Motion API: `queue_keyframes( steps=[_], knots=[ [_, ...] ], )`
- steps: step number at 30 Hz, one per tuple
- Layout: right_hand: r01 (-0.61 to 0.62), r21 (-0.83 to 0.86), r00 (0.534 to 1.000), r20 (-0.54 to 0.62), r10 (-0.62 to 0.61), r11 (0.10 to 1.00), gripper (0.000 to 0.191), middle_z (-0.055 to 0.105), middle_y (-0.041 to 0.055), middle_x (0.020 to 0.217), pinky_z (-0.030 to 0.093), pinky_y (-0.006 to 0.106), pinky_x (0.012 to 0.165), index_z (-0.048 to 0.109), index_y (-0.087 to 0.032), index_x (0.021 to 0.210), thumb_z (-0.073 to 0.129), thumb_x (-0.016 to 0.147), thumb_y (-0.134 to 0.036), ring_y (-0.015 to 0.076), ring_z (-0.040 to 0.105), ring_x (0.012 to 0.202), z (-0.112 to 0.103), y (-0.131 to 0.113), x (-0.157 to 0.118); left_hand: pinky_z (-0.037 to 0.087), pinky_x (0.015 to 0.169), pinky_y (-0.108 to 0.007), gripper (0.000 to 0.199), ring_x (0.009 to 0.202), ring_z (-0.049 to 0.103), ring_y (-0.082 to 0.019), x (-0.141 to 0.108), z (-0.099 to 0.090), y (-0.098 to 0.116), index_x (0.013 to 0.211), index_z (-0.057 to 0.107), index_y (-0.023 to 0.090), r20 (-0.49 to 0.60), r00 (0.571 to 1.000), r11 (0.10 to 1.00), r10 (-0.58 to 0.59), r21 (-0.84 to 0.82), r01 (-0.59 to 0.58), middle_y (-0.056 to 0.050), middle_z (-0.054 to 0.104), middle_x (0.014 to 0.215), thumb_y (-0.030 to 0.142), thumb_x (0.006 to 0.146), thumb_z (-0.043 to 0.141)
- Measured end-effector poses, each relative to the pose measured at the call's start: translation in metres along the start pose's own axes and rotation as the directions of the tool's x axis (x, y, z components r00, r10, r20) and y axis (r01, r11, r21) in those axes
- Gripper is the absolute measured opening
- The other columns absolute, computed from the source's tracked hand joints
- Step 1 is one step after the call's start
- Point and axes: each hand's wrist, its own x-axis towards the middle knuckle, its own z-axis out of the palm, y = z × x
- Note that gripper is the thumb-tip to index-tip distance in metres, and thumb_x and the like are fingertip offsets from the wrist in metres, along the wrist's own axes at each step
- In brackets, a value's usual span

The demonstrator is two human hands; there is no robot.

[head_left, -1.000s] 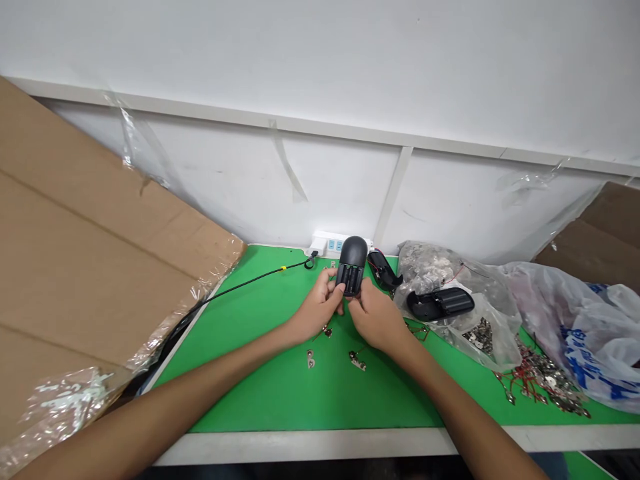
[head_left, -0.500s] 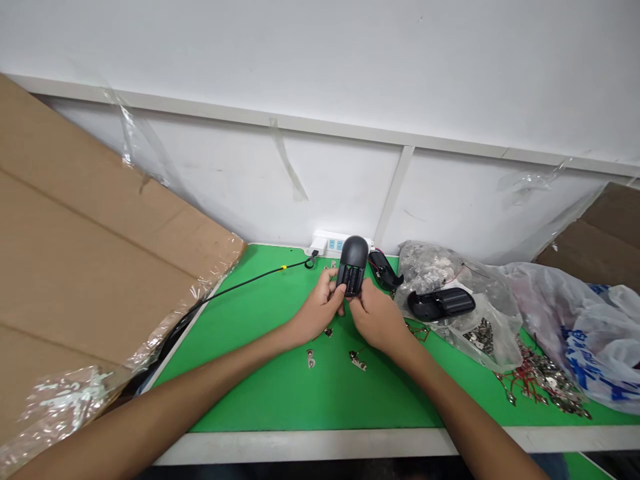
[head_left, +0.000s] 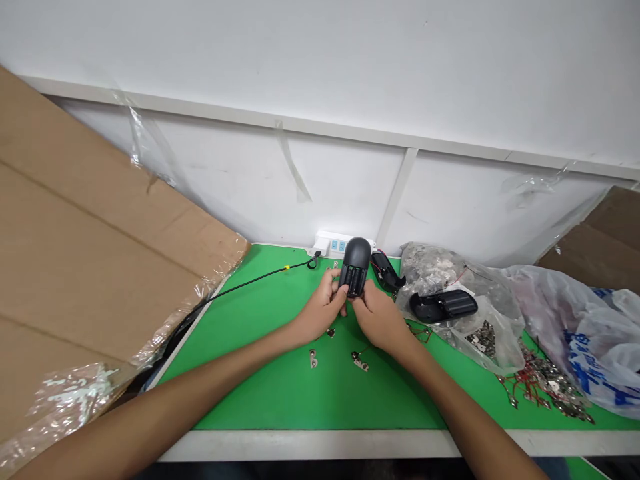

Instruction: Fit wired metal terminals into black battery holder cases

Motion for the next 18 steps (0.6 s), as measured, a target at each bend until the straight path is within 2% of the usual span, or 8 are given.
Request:
queue_keyframes(
  steps=[3, 9, 13, 18],
  knots=[
    [0.009, 0.114, 1.000, 0.011, -0.011, 0.993, 0.017, 0.070, 0.0069, 0.091, 0.044, 0.037, 0.069, 0.054, -0.025, 0.100, 0.045, 0.101, -0.039, 0.0281, 0.066, 0.081, 0.000, 0.003, 0.002, 0.046, 0.064, -0.026, 0.050, 0.063, 0.059, -0.011, 0.000, 0.000, 0.000, 0.135, 0.046, 0.022, -0.002, 1.000, 1.000, 0.008, 0.009, -0.008, 0.001, 0.068, 0.092, 0.059, 0.104, 0.059],
    [-0.037, 0.414, 0.990, 0.142, -0.024, 0.909, 0.018, 0.067, 0.0019, 0.084, 0.050, 0.034, 0.071, 0.059, -0.023, 0.106, 0.045, 0.096, -0.031, 0.0220, 0.065, 0.075, 0.001, 0.011, 0.010, 0.047, 0.063, -0.026, 0.054, 0.061, 0.059, -0.010, -0.001, 0.000, 0.002, 0.137, 0.044, 0.022, 0.026, 0.999, 0.999, 0.025, -0.043, -0.024, 0.002, 0.067, 0.090, 0.061, 0.104, 0.059],
    [-0.049, 0.465, 0.988, 0.153, -0.025, 0.884, 0.019, 0.067, 0.0019, 0.084, 0.052, 0.035, 0.073, 0.061, -0.022, 0.104, 0.046, 0.095, -0.030, 0.0212, 0.065, 0.075, 0.001, 0.011, 0.011, 0.047, 0.063, -0.027, 0.057, 0.060, 0.059, -0.011, -0.001, 0.001, 0.005, 0.137, 0.044, 0.021, 0.027, 0.999, 0.998, 0.018, -0.053, -0.016, 0.003, 0.066, 0.087, 0.063, 0.102, 0.061],
    [-0.050, 0.474, 0.987, 0.158, -0.029, 0.879, 0.025, 0.066, 0.0013, 0.087, 0.053, 0.035, 0.075, 0.062, -0.022, 0.114, 0.046, 0.096, -0.030, 0.0210, 0.066, 0.077, 0.000, 0.010, 0.009, 0.045, 0.061, -0.026, 0.056, 0.060, 0.059, -0.010, -0.001, 0.002, 0.005, 0.136, 0.045, 0.022, 0.016, 1.000, 0.999, 0.013, -0.051, -0.013, 0.003, 0.064, 0.087, 0.063, 0.102, 0.061]
  ],
)
